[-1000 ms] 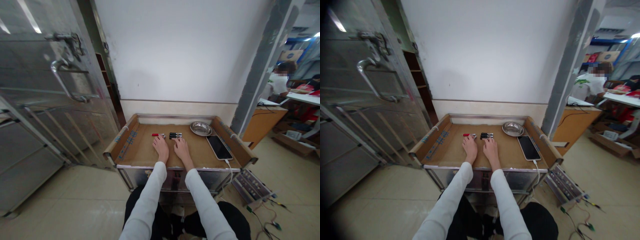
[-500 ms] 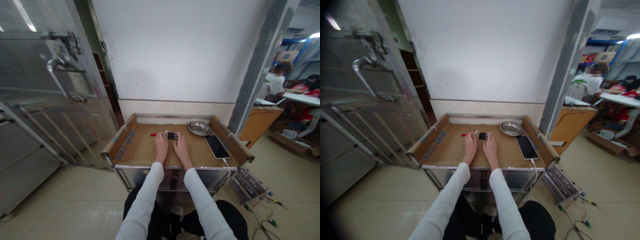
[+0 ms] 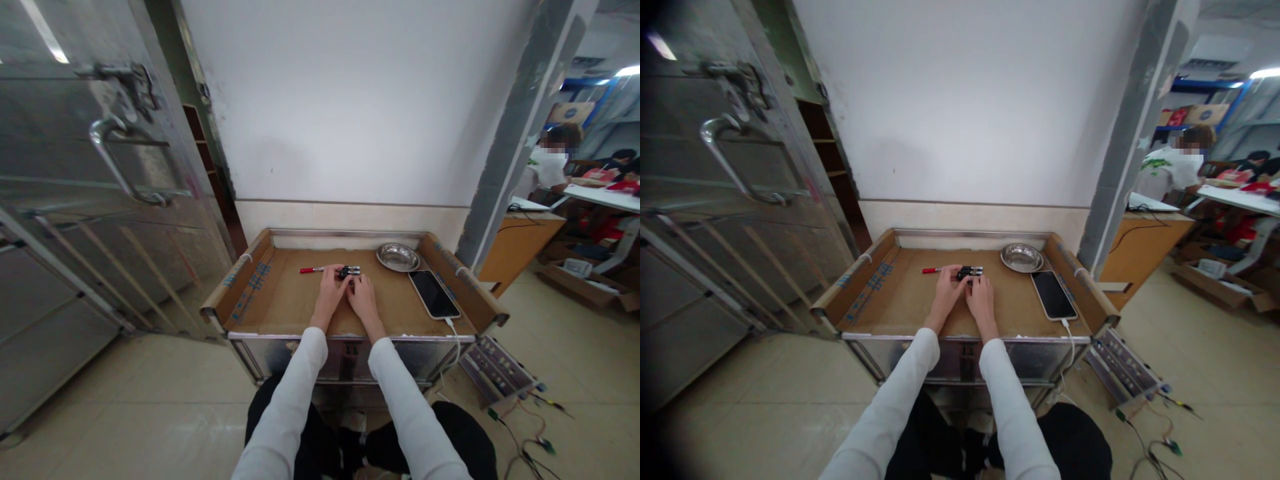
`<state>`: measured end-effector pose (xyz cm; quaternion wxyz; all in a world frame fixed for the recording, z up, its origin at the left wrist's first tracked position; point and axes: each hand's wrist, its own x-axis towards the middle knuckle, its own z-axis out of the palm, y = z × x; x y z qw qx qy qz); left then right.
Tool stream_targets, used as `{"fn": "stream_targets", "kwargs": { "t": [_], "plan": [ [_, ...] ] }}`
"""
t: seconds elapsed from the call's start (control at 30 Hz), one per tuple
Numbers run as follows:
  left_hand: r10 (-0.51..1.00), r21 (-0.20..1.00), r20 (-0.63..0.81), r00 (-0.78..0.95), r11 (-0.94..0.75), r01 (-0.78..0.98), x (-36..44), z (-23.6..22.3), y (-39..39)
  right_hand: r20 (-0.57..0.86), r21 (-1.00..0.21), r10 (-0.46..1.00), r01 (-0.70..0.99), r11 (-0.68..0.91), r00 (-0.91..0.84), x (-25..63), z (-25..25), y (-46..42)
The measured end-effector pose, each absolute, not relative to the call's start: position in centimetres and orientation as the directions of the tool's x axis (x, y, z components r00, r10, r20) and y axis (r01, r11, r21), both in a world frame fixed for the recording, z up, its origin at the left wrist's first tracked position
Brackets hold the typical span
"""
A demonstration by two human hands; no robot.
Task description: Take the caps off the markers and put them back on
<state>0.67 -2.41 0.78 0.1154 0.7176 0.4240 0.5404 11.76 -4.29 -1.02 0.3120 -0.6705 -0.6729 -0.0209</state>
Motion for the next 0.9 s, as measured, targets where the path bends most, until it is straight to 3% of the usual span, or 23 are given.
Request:
{"fn": "stream_targets", "kwargs": {
  "t": [0.17,0.6,0.9],
  "plan": [
    [0.749,0.640,0.661,0.053,-0.598,0.482,0.4,0.6,-2.3,0.460,-0.380,0.886,0.916,0.130,0.065,11.9,-1.3,-4.1],
    [0.770,0.796,0.587,-0.250,-0.490,0.356,-0.7,0.6,-2.1,0.452,-0.411,0.890,0.900,0.146,0.062,12.2,-1.3,-4.0],
    [0.790,0.822,0.543,-0.283,-0.432,0.371,-0.9,0.3,-2.0,0.467,-0.481,0.881,0.857,0.184,0.073,12.2,-1.2,-3.9]
  ]
}}
